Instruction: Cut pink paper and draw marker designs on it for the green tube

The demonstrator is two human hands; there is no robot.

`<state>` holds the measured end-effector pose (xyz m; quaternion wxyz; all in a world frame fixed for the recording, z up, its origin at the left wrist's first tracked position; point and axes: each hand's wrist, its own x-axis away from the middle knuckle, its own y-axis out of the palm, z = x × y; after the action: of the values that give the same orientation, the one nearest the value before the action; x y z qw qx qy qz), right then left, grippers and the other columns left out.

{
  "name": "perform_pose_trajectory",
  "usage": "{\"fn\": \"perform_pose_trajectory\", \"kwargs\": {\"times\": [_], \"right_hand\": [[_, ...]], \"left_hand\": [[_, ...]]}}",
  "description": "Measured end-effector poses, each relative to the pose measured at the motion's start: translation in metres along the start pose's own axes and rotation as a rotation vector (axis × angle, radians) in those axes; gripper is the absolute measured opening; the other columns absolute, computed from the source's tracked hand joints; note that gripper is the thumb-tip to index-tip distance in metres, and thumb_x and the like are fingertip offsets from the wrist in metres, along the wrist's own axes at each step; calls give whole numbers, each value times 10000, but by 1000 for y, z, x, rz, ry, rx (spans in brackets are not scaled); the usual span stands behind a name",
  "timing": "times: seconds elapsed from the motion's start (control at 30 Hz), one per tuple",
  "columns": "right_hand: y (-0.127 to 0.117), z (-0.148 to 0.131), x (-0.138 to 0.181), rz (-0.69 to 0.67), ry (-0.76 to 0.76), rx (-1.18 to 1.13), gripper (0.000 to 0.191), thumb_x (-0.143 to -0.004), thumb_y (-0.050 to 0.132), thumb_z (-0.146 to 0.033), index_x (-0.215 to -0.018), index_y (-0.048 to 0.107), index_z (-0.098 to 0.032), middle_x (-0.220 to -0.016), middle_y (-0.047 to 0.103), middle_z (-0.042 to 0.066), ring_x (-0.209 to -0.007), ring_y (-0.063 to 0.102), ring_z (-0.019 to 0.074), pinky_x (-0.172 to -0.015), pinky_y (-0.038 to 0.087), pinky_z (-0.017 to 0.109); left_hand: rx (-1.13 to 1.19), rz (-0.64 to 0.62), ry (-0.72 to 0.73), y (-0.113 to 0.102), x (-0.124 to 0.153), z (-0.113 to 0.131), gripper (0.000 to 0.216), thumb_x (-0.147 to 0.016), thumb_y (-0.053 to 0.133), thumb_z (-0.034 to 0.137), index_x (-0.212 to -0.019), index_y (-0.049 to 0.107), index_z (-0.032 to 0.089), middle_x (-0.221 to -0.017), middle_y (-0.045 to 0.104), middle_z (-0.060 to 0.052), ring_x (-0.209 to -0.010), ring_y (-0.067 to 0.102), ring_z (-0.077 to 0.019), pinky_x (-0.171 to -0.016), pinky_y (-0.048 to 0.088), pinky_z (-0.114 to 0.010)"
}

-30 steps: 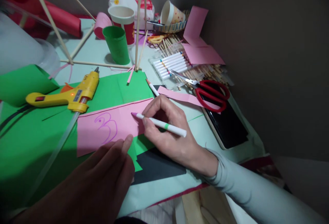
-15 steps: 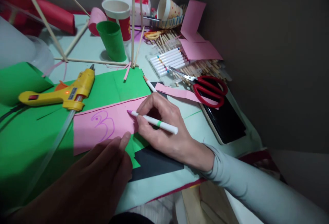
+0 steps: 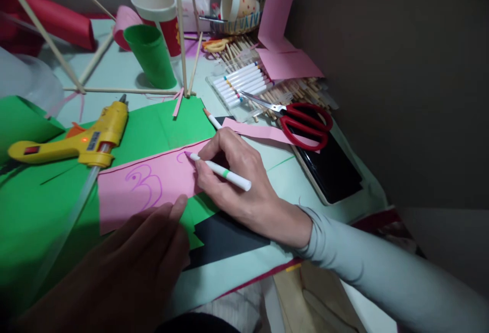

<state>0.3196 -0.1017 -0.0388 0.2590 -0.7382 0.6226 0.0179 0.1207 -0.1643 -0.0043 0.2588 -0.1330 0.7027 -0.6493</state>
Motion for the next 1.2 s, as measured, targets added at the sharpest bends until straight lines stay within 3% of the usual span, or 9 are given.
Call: {"fn": "perform_pose_trajectory", "kwargs": {"times": [0.3,0.73,0.97,1.2], "right_hand": [[-7,-8,4,-33,-15,91,143,-918,678,-201,-851,554,-227,-870,635,32,-781,597,192,-689,456,367],[-8,-14,12,-144,-25,37,170,-894,702,-202,-845,545,-246,-856,636,22,-768,611,194,-672,484,364],[-10,-14,10,-67,-33,70,191,-883,680,-178,-812,517,-248,-817,623,21,-766,610,205,-672,484,376],[-12,-22,16,-52,-7,78,220,-822,660,-117,-773,497,-256,-750,555,9,-673,537,192,-665,501,402]], "left_hand": [[-59,94,8,7,-2,-1,286,-927,405,75,-912,685,133,-943,738,-134,-969,594,-280,-963,444,-396],[-73,88,-12,4,-1,2,344,-936,389,70,-1000,725,102,-945,752,-134,-965,621,-273,-1008,454,-401],[-121,90,11,3,-1,2,314,-898,414,49,-973,714,104,-971,750,-140,-943,623,-264,-1029,461,-406],[-73,80,20,10,5,4,263,-875,485,72,-1011,710,83,-1038,755,-172,-1106,636,-319,-1026,478,-443]]}}
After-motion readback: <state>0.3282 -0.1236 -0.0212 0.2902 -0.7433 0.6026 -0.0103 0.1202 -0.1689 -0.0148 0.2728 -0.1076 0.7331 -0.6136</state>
